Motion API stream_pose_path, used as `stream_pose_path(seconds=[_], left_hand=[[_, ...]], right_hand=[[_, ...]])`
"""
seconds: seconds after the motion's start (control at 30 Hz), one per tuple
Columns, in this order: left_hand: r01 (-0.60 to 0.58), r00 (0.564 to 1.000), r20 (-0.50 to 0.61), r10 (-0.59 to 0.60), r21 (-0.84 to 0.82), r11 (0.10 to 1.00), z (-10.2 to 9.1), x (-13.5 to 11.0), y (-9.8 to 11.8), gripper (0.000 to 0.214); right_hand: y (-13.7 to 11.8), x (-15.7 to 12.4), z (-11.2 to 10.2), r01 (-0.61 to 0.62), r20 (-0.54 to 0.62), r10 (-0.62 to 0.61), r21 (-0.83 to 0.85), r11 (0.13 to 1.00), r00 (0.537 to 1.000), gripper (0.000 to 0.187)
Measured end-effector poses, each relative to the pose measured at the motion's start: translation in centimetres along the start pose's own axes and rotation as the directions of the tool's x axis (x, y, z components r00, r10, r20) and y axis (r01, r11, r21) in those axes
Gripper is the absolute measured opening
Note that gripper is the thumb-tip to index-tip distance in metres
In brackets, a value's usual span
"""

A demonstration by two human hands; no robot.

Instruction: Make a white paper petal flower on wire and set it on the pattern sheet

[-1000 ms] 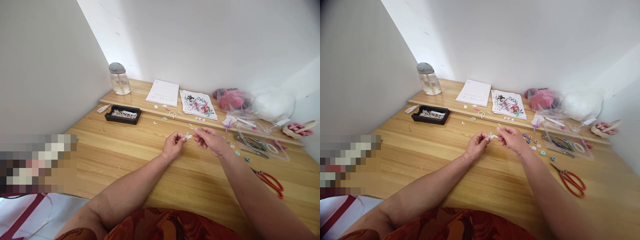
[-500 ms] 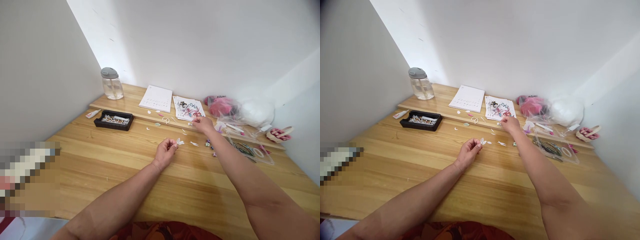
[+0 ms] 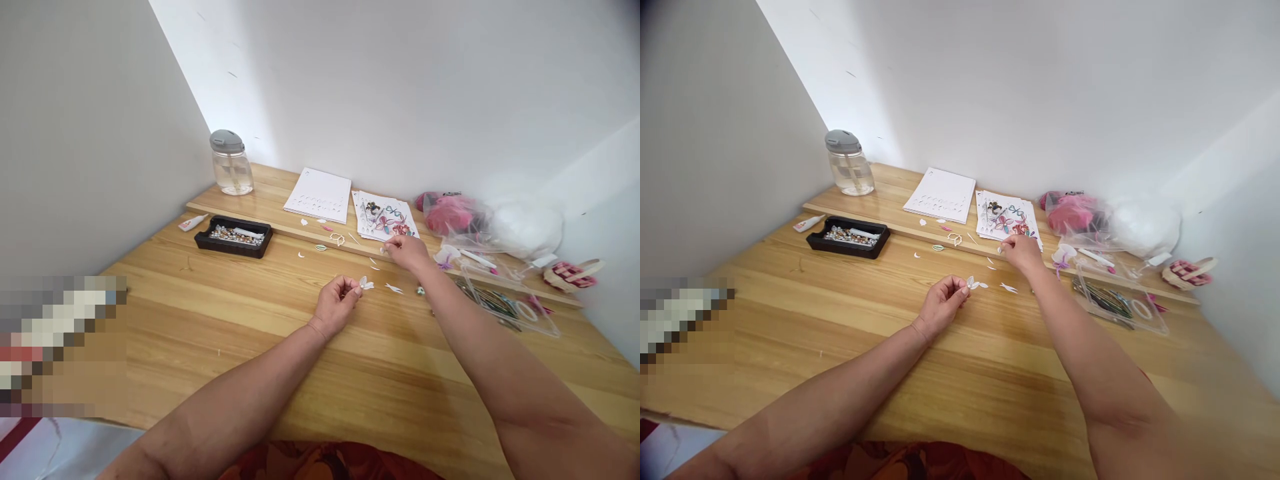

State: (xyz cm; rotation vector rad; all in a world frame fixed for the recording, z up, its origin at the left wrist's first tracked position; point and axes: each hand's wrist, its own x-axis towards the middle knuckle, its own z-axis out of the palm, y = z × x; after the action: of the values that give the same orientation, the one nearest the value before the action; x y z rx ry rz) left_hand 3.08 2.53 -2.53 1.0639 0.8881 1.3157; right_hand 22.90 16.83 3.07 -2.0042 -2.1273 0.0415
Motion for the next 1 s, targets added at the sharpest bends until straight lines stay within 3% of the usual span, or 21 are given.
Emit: stream_pose_path(seconds=[0.2, 0.3, 0.43, 0.67, 0.73, 0.77, 0.8, 0.87, 0.93, 1.0], left_hand=[[-0.009, 1.000, -0.004, 0.009, 0.004, 1.000, 0.1, 0.1, -0.2, 0.026], [-0.002, 1.000, -0.006, 0.002, 0.002, 1.000, 0.1, 0.1, -0.4, 0.026], [0.012, 1.000, -0.009, -0.012, -0.001, 1.000, 0.1, 0.2, -0.5, 0.029], [0.018, 1.000, -0.002, -0.018, -0.031, 0.999, 0.1, 0.3, -0.4, 0.031], [0.029, 1.000, 0.001, -0.029, -0.047, 0.998, 0.1, 0.3, -0.4, 0.030], [0.035, 0.999, 0.002, -0.034, -0.056, 0.998, 0.1, 0.3, -0.4, 0.031], [0.039, 0.999, 0.000, -0.039, -0.065, 0.997, 0.1, 0.3, -0.4, 0.031], [0.044, 0.999, -0.008, -0.045, -0.078, 0.996, 0.1, 0.3, -0.4, 0.032], [0.047, 0.999, -0.016, -0.048, -0.091, 0.995, 0.1, 0.3, -0.4, 0.033], [0.048, 0.998, -0.024, -0.051, -0.097, 0.994, 0.2, 0.3, -0.4, 0.034]], right_hand=[[-1.2, -1.3, 0.7, 0.150, -0.028, -0.155, -0.123, 0.981, 0.988, 0.029], [-1.7, -1.5, 1.1, 0.173, -0.037, -0.181, -0.166, 0.971, 0.983, 0.029], [-1.8, -1.5, 1.6, 0.177, -0.024, -0.183, -0.164, 0.970, 0.983, 0.016], [-2.3, -2.7, 0.2, 0.119, -0.050, -0.118, 0.011, 0.993, 0.992, 0.016], [-2.4, -3.7, -0.6, 0.092, -0.055, -0.084, 0.162, 0.983, 0.995, 0.019], [-2.5, -4.4, -1.1, 0.075, -0.043, -0.065, 0.292, 0.953, 0.997, 0.022], [-2.6, -5.2, -1.5, 0.034, -0.018, -0.029, 0.508, 0.861, 0.999, 0.026], [-2.7, -7.0, -2.4, -0.094, 0.102, 0.017, 0.819, 0.566, 0.995, 0.034], [-2.8, -8.9, -3.1, -0.230, 0.240, 0.011, 0.913, 0.338, 0.971, 0.038], [-3.0, -10.7, -3.6, -0.331, 0.341, -0.012, 0.919, 0.214, 0.940, 0.038]])
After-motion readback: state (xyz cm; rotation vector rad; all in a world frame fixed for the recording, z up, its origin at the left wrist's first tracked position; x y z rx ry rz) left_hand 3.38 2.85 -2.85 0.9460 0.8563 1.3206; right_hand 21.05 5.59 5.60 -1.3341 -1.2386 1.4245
